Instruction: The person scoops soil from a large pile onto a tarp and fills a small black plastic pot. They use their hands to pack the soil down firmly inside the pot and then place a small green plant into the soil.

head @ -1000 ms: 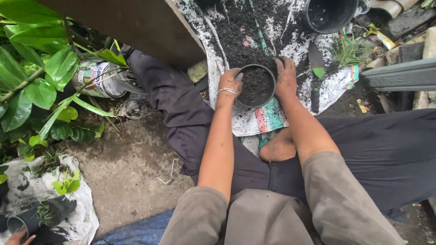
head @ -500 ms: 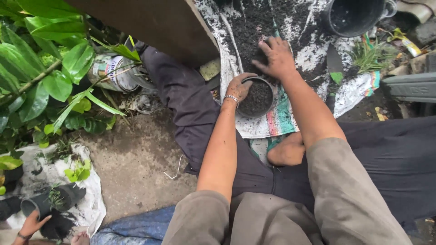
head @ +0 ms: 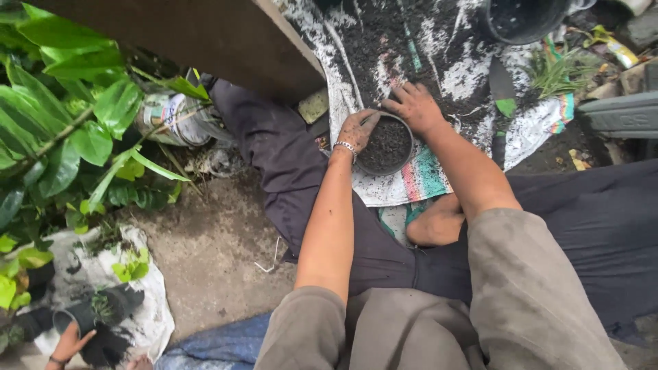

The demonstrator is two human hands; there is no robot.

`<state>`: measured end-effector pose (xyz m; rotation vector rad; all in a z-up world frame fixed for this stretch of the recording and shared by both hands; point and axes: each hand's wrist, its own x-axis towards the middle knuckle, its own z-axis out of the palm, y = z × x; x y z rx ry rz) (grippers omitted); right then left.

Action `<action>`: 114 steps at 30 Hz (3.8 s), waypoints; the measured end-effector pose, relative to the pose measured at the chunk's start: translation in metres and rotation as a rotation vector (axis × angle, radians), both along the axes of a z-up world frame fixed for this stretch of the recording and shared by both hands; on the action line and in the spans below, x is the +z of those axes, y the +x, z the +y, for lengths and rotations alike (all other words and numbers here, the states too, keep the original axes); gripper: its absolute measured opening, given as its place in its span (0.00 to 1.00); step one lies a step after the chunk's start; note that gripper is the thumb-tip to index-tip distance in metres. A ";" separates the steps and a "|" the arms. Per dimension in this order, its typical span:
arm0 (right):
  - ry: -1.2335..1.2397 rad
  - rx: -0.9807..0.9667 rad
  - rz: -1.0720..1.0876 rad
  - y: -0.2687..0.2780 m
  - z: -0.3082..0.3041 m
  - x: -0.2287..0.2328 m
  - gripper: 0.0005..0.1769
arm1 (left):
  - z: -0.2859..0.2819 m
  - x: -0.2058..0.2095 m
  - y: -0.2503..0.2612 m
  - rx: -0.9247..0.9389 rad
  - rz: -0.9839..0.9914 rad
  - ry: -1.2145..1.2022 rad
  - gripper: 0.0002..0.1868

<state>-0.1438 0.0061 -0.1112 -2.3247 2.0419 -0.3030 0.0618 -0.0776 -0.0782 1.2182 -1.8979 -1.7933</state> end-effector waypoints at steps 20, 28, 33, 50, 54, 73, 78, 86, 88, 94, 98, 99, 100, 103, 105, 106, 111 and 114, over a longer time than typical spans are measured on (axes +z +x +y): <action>-0.312 -0.548 -1.169 -0.026 0.014 0.184 0.14 | 0.045 -0.017 -0.063 0.531 0.067 0.088 0.17; -0.295 -0.616 -1.685 0.021 0.038 0.185 0.15 | 0.060 0.068 -0.043 0.477 -0.294 -0.445 0.10; -0.308 -0.725 -1.888 0.025 0.037 0.166 0.18 | 0.042 -0.027 -0.050 0.564 0.153 0.175 0.23; -0.274 -0.732 -1.809 0.033 0.041 0.161 0.20 | 0.039 0.026 -0.068 0.596 0.340 0.586 0.20; -0.298 -0.818 -1.754 0.032 0.040 0.149 0.17 | 0.041 -0.010 -0.069 0.576 0.662 0.615 0.15; -0.300 -0.336 -0.273 0.022 0.063 0.179 0.05 | 0.047 0.019 -0.070 0.620 0.667 0.791 0.21; 0.191 0.011 -0.216 0.047 0.089 0.131 0.47 | 0.042 0.001 -0.062 0.574 0.917 0.777 0.24; 0.060 0.034 -0.202 0.047 0.092 0.120 0.47 | 0.042 0.001 -0.057 0.528 0.755 0.617 0.28; 0.041 0.104 -0.148 0.044 0.094 0.122 0.50 | 0.045 0.031 -0.058 0.493 0.560 0.509 0.27; 0.220 -0.008 -0.206 0.039 0.093 0.132 0.51 | 0.044 0.026 -0.061 0.468 0.261 0.454 0.19; 0.085 0.043 -0.224 0.041 0.094 0.132 0.49 | 0.041 0.013 -0.058 0.435 0.263 0.439 0.17; 0.051 0.107 -0.189 0.039 0.095 0.128 0.48 | 0.039 0.013 -0.058 0.399 0.315 0.421 0.16; 0.046 0.103 -0.184 0.040 0.094 0.133 0.48 | 0.038 0.013 -0.059 0.393 0.320 0.419 0.16; 0.114 0.002 -0.197 0.039 0.091 0.142 0.53 | 0.041 0.018 -0.055 0.393 0.233 0.411 0.18; -0.046 -0.050 -0.291 0.028 0.086 0.145 0.40 | 0.041 0.028 -0.055 0.429 0.106 0.407 0.20; -0.048 -0.047 -0.287 0.022 0.080 0.161 0.40 | 0.040 0.023 -0.058 0.432 0.111 0.404 0.20; -0.592 -0.722 -0.217 -0.041 0.096 0.108 0.23 | 0.042 0.034 -0.054 0.357 -0.110 0.279 0.39; -0.022 -1.205 -0.135 -0.084 0.141 0.038 0.35 | 0.035 0.004 -0.060 0.309 -0.143 0.264 0.34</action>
